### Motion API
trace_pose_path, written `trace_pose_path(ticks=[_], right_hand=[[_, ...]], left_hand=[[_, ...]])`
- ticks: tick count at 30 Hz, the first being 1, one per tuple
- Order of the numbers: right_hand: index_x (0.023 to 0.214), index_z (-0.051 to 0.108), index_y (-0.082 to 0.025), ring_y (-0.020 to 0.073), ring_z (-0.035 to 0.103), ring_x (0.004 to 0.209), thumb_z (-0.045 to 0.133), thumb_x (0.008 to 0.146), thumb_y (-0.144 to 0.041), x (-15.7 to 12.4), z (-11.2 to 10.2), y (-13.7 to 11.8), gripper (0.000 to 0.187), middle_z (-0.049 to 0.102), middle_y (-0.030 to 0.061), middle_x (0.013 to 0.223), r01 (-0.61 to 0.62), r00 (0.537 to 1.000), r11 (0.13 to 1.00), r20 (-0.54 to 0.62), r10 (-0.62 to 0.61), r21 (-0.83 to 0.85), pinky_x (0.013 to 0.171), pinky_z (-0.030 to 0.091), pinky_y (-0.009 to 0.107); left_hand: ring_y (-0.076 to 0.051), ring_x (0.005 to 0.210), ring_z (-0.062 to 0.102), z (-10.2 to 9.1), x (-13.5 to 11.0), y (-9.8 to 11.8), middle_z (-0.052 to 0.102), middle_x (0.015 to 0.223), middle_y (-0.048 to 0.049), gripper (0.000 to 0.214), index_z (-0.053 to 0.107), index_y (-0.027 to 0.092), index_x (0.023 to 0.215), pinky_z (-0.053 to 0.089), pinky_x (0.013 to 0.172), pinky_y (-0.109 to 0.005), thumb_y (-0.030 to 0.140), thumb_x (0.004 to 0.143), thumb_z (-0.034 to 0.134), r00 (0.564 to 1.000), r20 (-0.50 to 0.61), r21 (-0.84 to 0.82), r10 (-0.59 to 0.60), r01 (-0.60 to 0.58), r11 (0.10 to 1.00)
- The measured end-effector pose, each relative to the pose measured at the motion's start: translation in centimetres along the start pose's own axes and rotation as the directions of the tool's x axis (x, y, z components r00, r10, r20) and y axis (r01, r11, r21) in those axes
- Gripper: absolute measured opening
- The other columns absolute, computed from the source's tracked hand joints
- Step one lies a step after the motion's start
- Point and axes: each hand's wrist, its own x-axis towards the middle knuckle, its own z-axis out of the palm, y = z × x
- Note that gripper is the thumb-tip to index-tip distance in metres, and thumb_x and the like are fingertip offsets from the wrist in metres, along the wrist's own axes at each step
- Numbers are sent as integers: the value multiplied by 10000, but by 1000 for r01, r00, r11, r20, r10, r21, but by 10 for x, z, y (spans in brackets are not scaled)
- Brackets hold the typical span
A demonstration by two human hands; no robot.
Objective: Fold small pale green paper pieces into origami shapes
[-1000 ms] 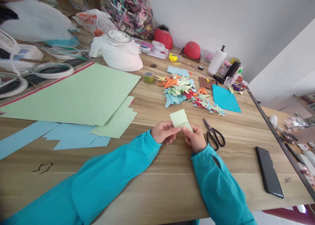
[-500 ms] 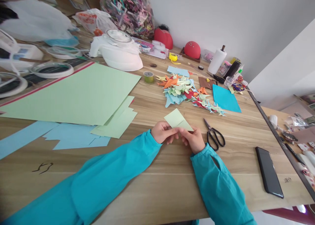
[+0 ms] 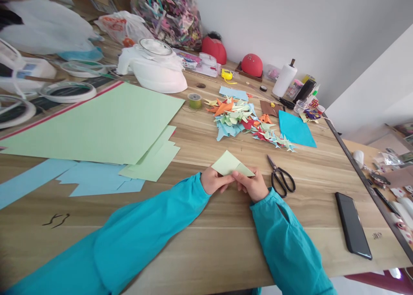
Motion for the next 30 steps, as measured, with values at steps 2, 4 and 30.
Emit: trace_pose_path(ticks=[2,4,30], right_hand=[[489,512,-156,44,282,298,624,720,-425,0,0,-1,372,451,-44,352,6,1000,1000,-16,-6,-3,315,145,221],[427,471,-164,48,284,318,641,704,-414,0,2,-2,410,404,-51,337,30,999,999,-39,-30,15,333,155,227],[483,530,-156,57,327,365,613,732,-425,0,4,-3,376,438,-45,389,34,999,999,-15,-34,31,378,190,228]], left_hand=[[-59,280,361,-1,0,0,454,354,29,315,576,115,564,277,307,-194,413,663,599,1000,5,36,-1,0,999],[-62,268,347,-1,1,-1,400,313,40,309,578,112,547,258,300,-196,391,681,578,1000,-11,79,-13,14,997],[-66,275,380,4,-3,9,419,294,34,269,491,149,432,299,324,-190,278,659,558,989,-44,9,-144,144,990]])
